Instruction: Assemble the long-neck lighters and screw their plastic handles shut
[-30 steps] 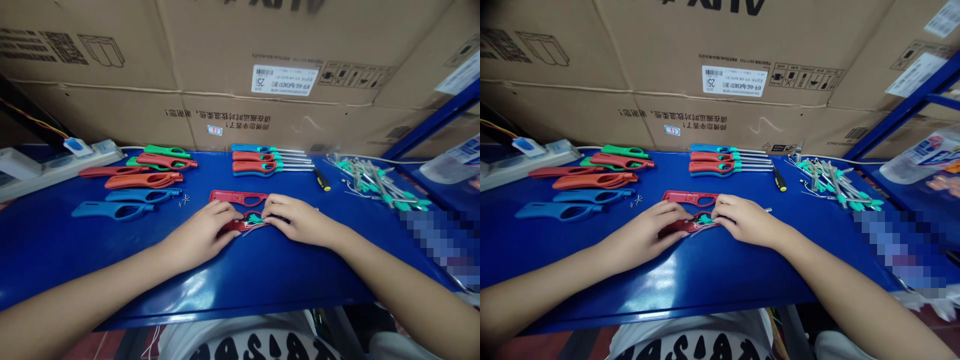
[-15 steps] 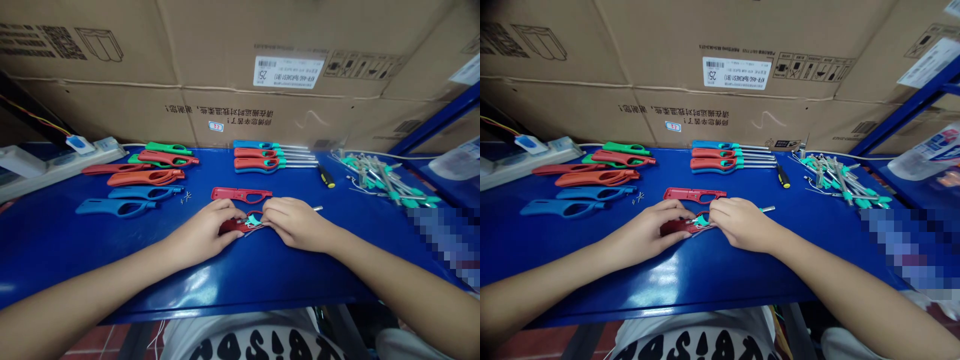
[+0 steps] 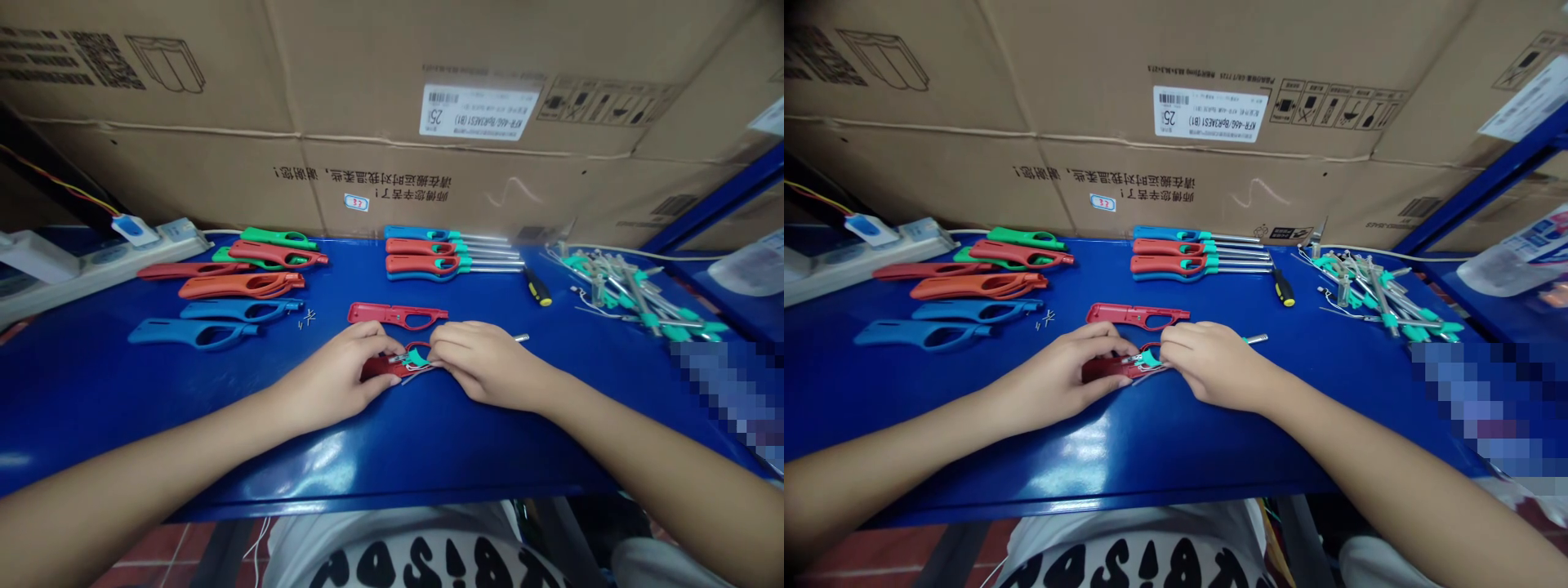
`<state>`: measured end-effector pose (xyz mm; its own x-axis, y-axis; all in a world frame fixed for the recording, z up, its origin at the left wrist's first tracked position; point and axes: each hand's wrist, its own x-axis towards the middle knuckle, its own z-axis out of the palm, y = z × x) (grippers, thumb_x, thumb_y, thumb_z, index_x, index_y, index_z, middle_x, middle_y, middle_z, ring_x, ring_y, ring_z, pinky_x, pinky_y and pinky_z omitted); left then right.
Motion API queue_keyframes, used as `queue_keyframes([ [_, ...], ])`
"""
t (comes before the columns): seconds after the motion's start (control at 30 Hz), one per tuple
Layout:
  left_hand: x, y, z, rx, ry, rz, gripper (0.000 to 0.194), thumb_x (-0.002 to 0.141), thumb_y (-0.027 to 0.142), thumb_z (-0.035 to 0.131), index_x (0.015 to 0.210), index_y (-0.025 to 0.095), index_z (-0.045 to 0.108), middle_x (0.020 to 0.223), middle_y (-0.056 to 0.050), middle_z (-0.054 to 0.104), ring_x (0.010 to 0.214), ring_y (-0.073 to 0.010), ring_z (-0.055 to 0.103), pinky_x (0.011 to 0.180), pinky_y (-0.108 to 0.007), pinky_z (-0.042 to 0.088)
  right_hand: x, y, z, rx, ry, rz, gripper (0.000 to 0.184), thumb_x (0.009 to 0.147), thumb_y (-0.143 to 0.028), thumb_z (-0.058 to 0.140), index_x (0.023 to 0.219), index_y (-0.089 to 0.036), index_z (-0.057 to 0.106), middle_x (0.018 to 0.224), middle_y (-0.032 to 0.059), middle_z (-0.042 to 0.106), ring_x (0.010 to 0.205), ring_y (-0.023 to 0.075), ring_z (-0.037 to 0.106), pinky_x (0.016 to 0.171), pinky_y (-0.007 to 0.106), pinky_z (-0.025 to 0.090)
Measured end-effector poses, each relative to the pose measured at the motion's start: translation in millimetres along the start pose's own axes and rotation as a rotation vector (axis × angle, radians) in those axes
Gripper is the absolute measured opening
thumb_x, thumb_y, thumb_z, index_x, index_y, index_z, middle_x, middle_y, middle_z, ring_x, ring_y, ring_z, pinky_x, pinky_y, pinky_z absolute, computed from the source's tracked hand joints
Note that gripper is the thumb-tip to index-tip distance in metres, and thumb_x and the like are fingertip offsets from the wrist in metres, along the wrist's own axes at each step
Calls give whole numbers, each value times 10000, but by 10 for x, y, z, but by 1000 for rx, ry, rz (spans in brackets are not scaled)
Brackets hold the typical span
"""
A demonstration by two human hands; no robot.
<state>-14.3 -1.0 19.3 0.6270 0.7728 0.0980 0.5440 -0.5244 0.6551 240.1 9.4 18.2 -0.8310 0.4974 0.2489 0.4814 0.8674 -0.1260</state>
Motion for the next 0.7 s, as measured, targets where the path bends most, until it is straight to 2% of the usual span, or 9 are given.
queue_keyframes([
  [0.13,-13,11,-5,42,6,48,209,928,196,657,1136,174,664,1070,-62,635,1041,-218,608,964,-386,508,-11,-5,-23,-7,-34,1,235,961,-90,431,942,-148,659,936,94,666,830,194,561,754,307,431],
  [0.23,-35,21,-4,86,10,87,298,932,179,646,1230,182,621,1133,-73,628,1104,-228,586,998,-392,492,-19,-9,-36,-24,-45,-10,237,958,-94,441,956,-145,672,946,93,667,850,198,564,762,313,429],
  [0.43,-51,10,10,219,-27,183,405,1005,198,531,1409,226,542,1087,-84,589,1048,-222,562,944,-377,514,-14,-42,-67,-121,-49,-66,222,955,-100,469,962,-128,690,907,80,665,816,199,539,722,318,397],
  [0.57,-44,20,34,418,-72,236,387,1057,262,420,1414,195,554,1090,-116,575,1005,-238,551,893,-397,527,-7,-80,-83,-192,-60,-84,222,960,-103,480,976,-119,701,915,84,679,806,204,540,685,329,372],
  [0.7,-75,56,57,629,-122,230,425,1068,257,379,1473,188,488,1098,-120,580,1011,-262,545,883,-418,520,-15,-99,-108,-149,-39,-30,234,996,-188,476,1032,-132,700,932,93,692,841,209,587,726,335,408],
])
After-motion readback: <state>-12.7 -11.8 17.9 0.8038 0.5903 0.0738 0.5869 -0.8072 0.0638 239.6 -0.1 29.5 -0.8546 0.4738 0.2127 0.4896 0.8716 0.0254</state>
